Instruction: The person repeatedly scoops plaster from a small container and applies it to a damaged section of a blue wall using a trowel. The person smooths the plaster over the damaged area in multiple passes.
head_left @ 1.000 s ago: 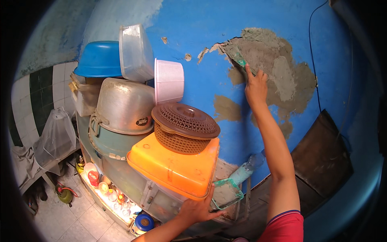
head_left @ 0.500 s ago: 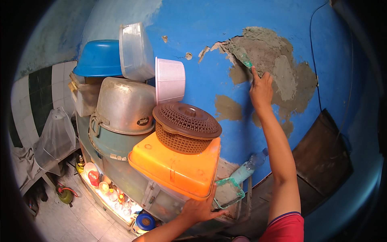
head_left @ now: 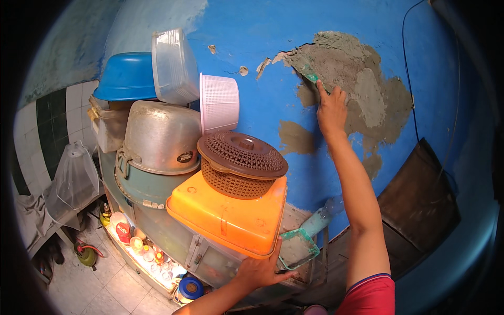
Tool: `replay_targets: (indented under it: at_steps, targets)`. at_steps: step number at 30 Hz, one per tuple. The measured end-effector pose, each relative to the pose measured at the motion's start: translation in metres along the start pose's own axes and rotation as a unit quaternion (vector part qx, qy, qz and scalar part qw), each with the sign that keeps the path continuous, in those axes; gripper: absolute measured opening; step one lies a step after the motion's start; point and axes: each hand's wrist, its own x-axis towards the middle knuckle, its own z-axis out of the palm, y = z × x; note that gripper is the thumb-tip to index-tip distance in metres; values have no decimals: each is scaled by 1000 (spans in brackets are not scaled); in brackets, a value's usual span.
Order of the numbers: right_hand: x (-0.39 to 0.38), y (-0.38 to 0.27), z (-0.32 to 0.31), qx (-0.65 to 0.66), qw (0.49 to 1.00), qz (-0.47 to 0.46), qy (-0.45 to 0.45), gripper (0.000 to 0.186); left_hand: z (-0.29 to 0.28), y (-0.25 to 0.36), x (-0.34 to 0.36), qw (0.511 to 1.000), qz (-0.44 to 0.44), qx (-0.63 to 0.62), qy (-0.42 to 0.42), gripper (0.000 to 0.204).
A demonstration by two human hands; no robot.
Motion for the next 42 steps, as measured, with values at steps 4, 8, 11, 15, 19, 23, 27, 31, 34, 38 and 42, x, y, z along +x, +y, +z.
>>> replay_targets:
  at_steps: [4, 8, 11, 15, 19, 23, 27, 31, 34, 38, 42]
  targets:
    - [-21, 33, -9, 0, 1000, -2, 8, 61, 3, -1, 1, 1000, 11, -3, 10, 109]
    - [-12, 22, -25, 30, 999, 21, 1, 58, 1, -1, 0, 1000, 11, 3, 10, 109]
    - [7, 10, -22, 43, 998, 38, 8, 58, 2, -1, 1, 1000, 13, 12, 13, 109]
    - [-7, 14, 5, 46, 998, 29, 30, 59, 2, -1, 0, 1000, -5, -2, -17, 112]
    - [-37, 30, -9, 42, 996, 57, -45, 60, 4, -2, 1, 1000, 0, 4, -30, 115]
    - [-66, 36, -45, 68, 996, 53, -38, 58, 8, 0, -1, 998, -19, -4, -56, 117]
    - [-115, 50, -86, 123, 991, 50, -9, 47, 13, -2, 3, 998, -8, 26, -59, 121]
    - [-167, 34, -192, 239, 949, 172, -112, 36, 1, 6, -3, 995, -45, 36, -76, 128]
    - [-212, 33, -256, 286, 894, 264, -222, 33, 0, 6, 3, 992, -59, 26, -107, 133]
    - [-270, 39, -311, 317, 876, 256, -259, 30, 4, 5, 3, 993, -64, 4, -99, 135]
    - [-297, 41, -335, 311, 854, 263, -323, 28, 0, 12, 10, 991, -76, 22, -109, 133]
